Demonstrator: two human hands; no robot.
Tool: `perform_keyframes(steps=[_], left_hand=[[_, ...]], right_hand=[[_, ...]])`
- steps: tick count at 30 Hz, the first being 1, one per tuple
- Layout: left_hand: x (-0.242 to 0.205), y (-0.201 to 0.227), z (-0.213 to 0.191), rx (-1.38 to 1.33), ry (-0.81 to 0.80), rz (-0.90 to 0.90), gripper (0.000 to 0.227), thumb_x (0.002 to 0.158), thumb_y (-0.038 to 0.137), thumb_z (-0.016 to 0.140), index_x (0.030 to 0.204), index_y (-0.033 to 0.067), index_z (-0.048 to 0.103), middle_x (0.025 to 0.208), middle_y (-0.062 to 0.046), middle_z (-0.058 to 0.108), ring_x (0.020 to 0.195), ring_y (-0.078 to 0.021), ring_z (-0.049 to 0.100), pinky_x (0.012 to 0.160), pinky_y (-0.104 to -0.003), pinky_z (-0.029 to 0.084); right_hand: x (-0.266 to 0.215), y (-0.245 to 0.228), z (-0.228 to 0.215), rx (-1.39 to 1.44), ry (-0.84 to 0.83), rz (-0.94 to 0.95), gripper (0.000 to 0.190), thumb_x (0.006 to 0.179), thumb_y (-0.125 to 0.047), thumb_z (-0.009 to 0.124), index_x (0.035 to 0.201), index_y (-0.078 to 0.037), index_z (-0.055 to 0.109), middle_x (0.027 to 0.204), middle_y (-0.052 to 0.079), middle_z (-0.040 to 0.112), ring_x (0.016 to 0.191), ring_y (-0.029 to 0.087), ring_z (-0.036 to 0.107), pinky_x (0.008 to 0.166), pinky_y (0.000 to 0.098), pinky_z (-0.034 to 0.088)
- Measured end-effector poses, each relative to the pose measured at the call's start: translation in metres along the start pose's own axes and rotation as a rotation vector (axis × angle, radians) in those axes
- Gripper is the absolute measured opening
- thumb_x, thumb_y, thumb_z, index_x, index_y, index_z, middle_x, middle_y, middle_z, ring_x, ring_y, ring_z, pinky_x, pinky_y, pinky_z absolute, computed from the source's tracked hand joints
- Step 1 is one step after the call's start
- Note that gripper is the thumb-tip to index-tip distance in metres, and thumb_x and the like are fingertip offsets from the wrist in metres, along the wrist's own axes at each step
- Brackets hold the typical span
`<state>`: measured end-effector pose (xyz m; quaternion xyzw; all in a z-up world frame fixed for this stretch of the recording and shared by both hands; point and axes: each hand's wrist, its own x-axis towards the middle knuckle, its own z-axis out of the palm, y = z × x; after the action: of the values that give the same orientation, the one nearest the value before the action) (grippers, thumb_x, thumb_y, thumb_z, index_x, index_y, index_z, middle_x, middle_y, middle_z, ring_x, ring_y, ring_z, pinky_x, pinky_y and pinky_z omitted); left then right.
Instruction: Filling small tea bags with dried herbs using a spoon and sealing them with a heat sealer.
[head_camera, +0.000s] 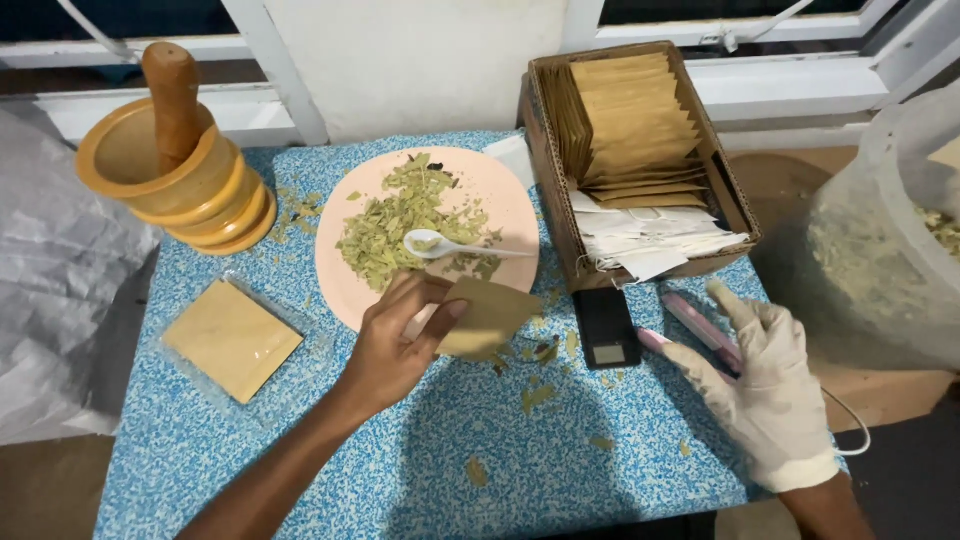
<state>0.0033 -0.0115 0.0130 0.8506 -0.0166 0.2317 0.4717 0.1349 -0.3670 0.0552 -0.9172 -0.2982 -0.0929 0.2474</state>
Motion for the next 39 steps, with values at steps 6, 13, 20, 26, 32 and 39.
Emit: perform_keyframes(steps=[6,13,20,26,32,39], left_hand=[[0.029,0.009,0.014,0.145,-0.149,0.118,0.016,0.114,0.022,0.058,0.111,0.0070,0.064,0.113,-0.014,0.072,0.114,-0.0322,0.066,0.076,-0.041,0.068],[0.098,0.057,0.020,0.288,-0.231,0.294,0.031,0.117,0.027,0.051,0.092,0.0110,0.058,0.079,-0.006,0.061,0.073,-0.0233,0.051,0.072,-0.041,0.043],[0.142,0.062,0.025,0.360,-0.197,0.088,0.077,0.107,0.067,0.018,0.110,0.0099,0.070,0.107,-0.010,0.073,0.100,-0.0261,0.062,0.081,-0.045,0.054],[0.167,0.057,0.038,0.402,-0.155,0.239,0.030,0.117,0.028,0.045,0.095,0.0134,0.060,0.096,-0.004,0.070,0.095,-0.0233,0.059,0.091,-0.043,0.045],[0.195,0.057,0.071,0.793,0.030,0.675,0.019,0.117,0.018,0.067,0.127,0.0033,0.074,0.110,-0.014,0.079,0.102,-0.0290,0.069,0.090,-0.041,0.056],[0.198,0.069,0.094,0.863,0.203,0.710,0.017,0.112,0.017,0.080,0.120,0.0021,0.075,0.115,-0.013,0.076,0.106,-0.0286,0.072,0.091,-0.042,0.060]], right_hand=[[0.059,-0.050,-0.026,0.187,-0.222,-0.066,0.097,0.079,-0.062,0.075,0.167,-0.029,0.049,0.130,0.004,0.070,0.113,0.020,0.066,0.095,0.0466,0.055],[0.150,-0.089,-0.031,0.335,-0.613,-0.063,0.062,0.093,-0.023,0.079,0.150,-0.036,0.058,0.122,-0.002,0.074,0.104,0.018,0.070,0.091,0.0382,0.061],[0.178,-0.055,-0.039,0.835,-0.486,0.021,0.045,0.089,0.007,0.080,0.132,-0.005,0.072,0.115,0.010,0.081,0.090,0.017,0.082,0.077,0.0248,0.070],[0.187,-0.037,-0.047,0.546,-0.307,-0.283,0.085,0.085,-0.009,0.090,0.160,-0.018,0.053,0.146,0.004,0.065,0.136,0.015,0.061,0.118,0.0322,0.052],[0.211,-0.028,-0.054,0.067,-0.262,-0.412,0.038,0.099,-0.021,0.082,0.135,-0.010,0.080,0.107,0.009,0.082,0.095,0.025,0.075,0.083,0.0420,0.060],[0.211,0.009,-0.035,-0.043,-0.242,-0.327,0.027,0.099,-0.023,0.083,0.126,-0.023,0.085,0.109,0.000,0.083,0.097,0.023,0.078,0.085,0.0433,0.064]])
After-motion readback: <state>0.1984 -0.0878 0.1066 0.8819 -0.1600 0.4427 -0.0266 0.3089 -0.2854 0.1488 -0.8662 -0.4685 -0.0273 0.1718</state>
